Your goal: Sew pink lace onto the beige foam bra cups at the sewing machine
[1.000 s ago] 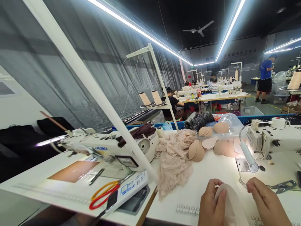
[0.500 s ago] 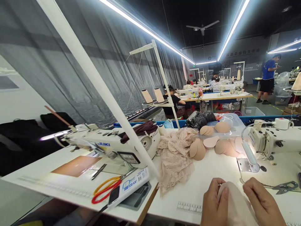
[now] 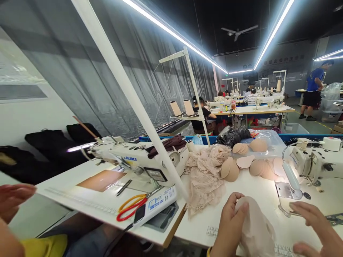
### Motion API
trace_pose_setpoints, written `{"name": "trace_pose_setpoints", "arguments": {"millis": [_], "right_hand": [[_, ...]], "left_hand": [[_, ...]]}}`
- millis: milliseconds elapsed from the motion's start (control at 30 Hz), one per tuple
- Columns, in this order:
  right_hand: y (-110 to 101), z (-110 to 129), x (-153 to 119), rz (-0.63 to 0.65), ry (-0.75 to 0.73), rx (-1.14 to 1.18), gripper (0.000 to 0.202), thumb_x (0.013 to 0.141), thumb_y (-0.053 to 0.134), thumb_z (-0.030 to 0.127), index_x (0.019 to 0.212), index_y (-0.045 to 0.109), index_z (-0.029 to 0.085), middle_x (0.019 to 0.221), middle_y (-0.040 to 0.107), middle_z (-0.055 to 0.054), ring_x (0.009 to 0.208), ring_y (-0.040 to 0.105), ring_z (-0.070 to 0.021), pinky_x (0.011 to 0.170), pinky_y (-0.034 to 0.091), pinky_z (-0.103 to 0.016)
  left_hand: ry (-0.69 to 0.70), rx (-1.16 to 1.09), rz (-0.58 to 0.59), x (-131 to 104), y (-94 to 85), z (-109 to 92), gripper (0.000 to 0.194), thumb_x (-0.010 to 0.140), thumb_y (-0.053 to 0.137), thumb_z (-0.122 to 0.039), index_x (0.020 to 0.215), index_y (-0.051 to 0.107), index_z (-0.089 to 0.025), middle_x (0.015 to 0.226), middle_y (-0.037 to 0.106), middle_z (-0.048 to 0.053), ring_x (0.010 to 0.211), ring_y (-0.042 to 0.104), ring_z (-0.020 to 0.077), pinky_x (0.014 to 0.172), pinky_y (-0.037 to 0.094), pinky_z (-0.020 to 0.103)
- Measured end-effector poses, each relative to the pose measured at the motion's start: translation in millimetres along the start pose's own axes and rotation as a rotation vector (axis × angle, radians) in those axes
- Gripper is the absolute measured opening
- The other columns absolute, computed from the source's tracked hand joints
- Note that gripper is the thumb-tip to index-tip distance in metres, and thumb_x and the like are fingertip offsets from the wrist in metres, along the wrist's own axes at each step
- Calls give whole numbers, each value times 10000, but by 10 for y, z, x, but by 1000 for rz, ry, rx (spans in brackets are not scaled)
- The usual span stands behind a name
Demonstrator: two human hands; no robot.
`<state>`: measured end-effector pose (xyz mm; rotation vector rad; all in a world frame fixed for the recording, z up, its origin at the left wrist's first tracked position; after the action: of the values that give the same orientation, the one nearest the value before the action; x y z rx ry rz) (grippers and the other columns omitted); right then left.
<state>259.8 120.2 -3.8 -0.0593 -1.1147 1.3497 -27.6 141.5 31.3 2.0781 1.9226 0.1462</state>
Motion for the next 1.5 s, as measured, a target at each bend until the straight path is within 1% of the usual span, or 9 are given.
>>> {"name": "trace_pose_setpoints", "arguments": {"millis": [133,267,367,433,567,667,1033,1267,1500], "right_hand": [[200,665,209,252,-232,223,212,1058,567,243,1177,706,349,1117,739,-63,1003,748,-234,835,635,-300],[298,951,372,304,94,335,309,1125,470,408,868,578,277,848,646,1,756,675,-184,715,584,-260],[365,909,370,399,219,435,373,1118,459,509,875,611,271,864,671,3,804,680,-194,737,567,-266],[421,796,341,411,298,523,342,1100,484,540,996,679,278,903,716,-4,850,706,-210,754,577,-277],[395,513,263,114,393,353,300,1033,602,539,1140,715,282,945,762,-27,850,732,-231,731,605,-298],[239,529,199,-27,226,184,191,1037,623,465,1034,719,299,997,754,-33,886,726,-224,761,613,-288],[233,852,160,82,-104,142,103,1066,623,294,1071,725,308,951,733,-31,853,722,-211,788,609,-292],[371,874,132,145,349,413,381,1129,419,518,860,543,277,807,561,23,743,580,-191,694,479,-298],[359,930,128,198,396,535,394,1142,337,563,940,528,283,866,517,16,807,572,-205,766,484,-308]], "left_hand": [[-50,10,192,-28,55,66,664,783,838,-695,1184,618,-214,1045,766,87,924,717,242,855,541,367],[171,88,136,-167,-48,4,1015,710,697,-950,1380,655,-189,1421,667,200,1369,567,385,1198,357,543],[82,14,258,-260,-20,38,1005,506,963,-776,1280,715,-184,1186,750,142,1140,681,364,1028,510,478],[-8,-53,298,-292,44,91,792,566,1012,-629,1144,756,-150,1023,763,110,985,721,304,910,546,394],[-61,-191,260,-296,133,181,740,642,999,-572,1173,758,-116,961,785,125,934,754,294,905,567,397],[-55,-202,197,-273,133,232,742,648,1007,-531,1203,757,-106,1042,804,161,993,765,328,939,583,430],[4,-142,172,-293,202,252,732,632,997,-580,1141,754,-115,1066,797,148,989,742,314,914,588,410],[2,-116,211,-353,227,120,744,642,996,-579,1163,748,-110,1040,791,149,984,738,313,893,587,392],[-30,-157,210,-354,310,105,742,611,1013,-566,1146,744,-129,987,772,123,947,722,296,877,569,377]]}}
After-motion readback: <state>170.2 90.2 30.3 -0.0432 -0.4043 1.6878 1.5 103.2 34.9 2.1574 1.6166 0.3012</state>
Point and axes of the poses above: each hand's wrist, its own x-axis towards the middle knuckle, its own y-axis out of the palm, z = x × y, the point moved 2 cm from there along x, towards the middle knuckle
